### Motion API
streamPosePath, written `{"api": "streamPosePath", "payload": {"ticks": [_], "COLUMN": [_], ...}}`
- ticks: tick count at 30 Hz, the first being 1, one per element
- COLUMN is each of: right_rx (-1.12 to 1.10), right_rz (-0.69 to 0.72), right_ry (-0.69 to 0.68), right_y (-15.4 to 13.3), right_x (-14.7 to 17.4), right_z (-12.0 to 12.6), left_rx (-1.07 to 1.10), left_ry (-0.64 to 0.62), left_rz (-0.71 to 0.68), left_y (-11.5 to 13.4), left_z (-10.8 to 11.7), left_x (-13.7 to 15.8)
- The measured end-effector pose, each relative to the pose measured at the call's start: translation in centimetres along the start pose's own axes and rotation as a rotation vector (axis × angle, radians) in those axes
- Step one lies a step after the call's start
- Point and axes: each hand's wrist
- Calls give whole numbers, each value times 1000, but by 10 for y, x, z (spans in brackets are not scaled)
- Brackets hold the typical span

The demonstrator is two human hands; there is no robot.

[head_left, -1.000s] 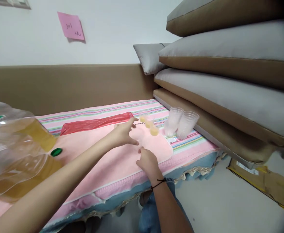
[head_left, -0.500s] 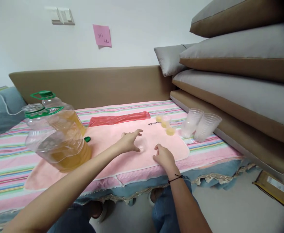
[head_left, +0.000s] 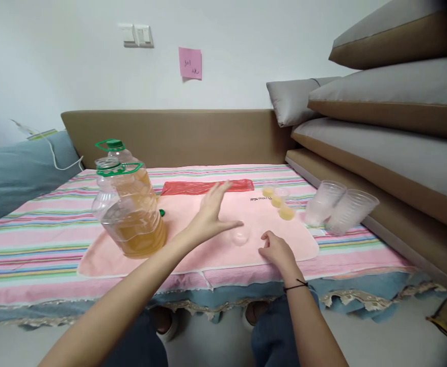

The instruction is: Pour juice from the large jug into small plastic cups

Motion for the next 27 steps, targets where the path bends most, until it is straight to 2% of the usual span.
{"api": "streamPosePath", "payload": {"ticks": [3, 5, 8, 11, 13, 15, 17, 19, 20, 22, 24, 27], "right_rx": [-10, -27, -67, -130, -175, -266, -457, -726, -847, -1042, -1067, -965], "right_rz": [4, 12, 24, -4, -38, 0, 172, 395, 476, 543, 597, 701], "right_ry": [16, 27, 58, 214, 394, 595, 760, 780, 702, 441, 231, -31], "right_y": [1, 1, 3, 1, -7, -23, -47, -77, -92, -122, -146, -171], "right_x": [-3, -7, -11, -8, -3, 5, 15, 28, 35, 47, 55, 56], "right_z": [-5, -8, -10, -4, 1, 3, -3, -18, -28, -51, -73, -102], "left_rx": [-302, -531, -734, -653, -500, -333, -171, -14, 39, 102, 145, 311], "left_ry": [464, 762, 1084, 1217, 1216, 1151, 1058, 975, 929, 814, 686, 532], "left_rz": [-198, -251, -152, 87, 260, 383, 442, 470, 482, 518, 563, 587], "left_y": [-4, -14, -37, -60, -72, -80, -87, -91, -92, -94, -96, -100], "left_z": [37, 58, 78, 84, 86, 87, 90, 93, 95, 100, 105, 111], "left_x": [20, 43, 85, 124, 143, 155, 162, 167, 170, 177, 185, 194]}}
Point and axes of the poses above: each hand's wrist, its own x-axis away from the middle knuckle, its own z-axis out of the back of the hand, y = z × x, and after that the axes turned 12 degrees about -z, right-handed
